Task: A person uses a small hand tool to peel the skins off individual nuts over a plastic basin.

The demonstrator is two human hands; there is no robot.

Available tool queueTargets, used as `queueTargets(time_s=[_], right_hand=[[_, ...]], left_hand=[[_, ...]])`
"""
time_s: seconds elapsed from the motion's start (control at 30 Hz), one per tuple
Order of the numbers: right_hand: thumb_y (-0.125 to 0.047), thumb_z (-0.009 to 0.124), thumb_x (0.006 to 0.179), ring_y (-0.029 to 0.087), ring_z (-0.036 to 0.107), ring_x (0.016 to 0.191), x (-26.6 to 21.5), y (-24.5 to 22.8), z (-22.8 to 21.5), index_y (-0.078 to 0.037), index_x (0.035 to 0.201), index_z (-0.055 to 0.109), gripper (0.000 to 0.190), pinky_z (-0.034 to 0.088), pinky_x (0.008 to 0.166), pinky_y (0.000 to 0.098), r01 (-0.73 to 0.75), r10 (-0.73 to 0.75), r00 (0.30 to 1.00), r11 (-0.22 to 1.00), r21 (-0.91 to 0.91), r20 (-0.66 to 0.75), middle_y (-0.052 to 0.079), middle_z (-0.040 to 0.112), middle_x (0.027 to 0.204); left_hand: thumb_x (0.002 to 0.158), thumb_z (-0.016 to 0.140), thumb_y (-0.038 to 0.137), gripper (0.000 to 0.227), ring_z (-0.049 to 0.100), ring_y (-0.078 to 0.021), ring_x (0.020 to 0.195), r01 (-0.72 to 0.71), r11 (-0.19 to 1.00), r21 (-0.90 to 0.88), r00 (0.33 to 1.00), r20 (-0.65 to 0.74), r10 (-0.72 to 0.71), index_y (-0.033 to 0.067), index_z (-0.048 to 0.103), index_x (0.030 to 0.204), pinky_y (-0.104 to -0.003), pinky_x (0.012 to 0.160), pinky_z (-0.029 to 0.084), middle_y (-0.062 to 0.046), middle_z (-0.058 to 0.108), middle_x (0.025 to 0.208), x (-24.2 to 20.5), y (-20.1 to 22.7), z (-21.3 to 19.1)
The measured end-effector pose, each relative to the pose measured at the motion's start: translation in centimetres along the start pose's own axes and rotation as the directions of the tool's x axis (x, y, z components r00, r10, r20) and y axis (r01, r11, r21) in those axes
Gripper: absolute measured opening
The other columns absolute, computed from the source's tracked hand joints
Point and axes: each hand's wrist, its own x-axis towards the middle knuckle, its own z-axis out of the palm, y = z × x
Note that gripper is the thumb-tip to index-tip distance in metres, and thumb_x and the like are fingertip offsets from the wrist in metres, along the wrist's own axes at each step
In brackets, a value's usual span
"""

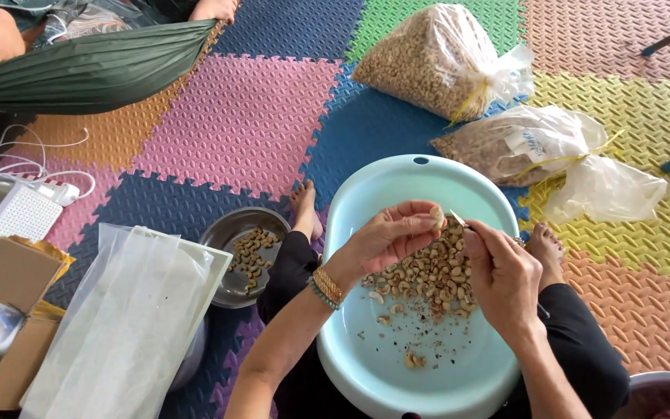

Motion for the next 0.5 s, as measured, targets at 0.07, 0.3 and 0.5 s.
queueTargets(time_s=[0.07, 0.3, 0.5], right_hand=[[-0.01, 0.065, 0.104, 0.031, 0.071, 0.068, -0.3, -0.3, -0.1, -0.004, 0.116, 0.077, 0.018, 0.057, 0.059, 0.0391, -0.002, 0.001, 1.0, 1.0, -0.006, -0.006, 0.013, 0.072, 0.079], [-0.009, 0.066, 0.102, 0.032, 0.073, 0.071, -1.7, -0.3, 0.6, -0.005, 0.118, 0.077, 0.02, 0.059, 0.058, 0.0406, -0.025, 0.025, 1.0, 1.0, -0.01, 0.0, 0.015, 0.073, 0.082], [-0.01, 0.065, 0.102, 0.032, 0.073, 0.07, -2.0, -0.5, 0.8, -0.005, 0.117, 0.077, 0.02, 0.059, 0.058, 0.0407, -0.04, 0.04, 0.999, 0.999, -0.019, -0.001, 0.015, 0.073, 0.082]], left_hand=[[0.094, 0.066, -0.007, 0.024, 0.075, -0.0317, 0.095, 0.013, 1.0, -0.016, 1.0, -0.007, -0.013, -0.0019, 0.068, 0.118, -0.033, 0.082, 0.067, -0.021, 0.074, 0.109, -0.1, -0.8, -0.7], [0.095, 0.063, -0.009, 0.024, 0.075, -0.0343, 0.094, 0.043, 0.994, -0.098, 0.999, -0.026, -0.046, -0.0032, 0.067, 0.118, -0.035, 0.08, 0.067, -0.022, 0.074, 0.109, -0.5, -1.5, -1.9], [0.095, 0.063, -0.008, 0.023, 0.075, -0.0326, 0.094, 0.011, 0.996, -0.094, 0.999, -0.037, -0.015, -0.0026, 0.067, 0.117, -0.032, 0.08, 0.066, -0.022, 0.075, 0.107, -1.0, -1.2, -1.4]])
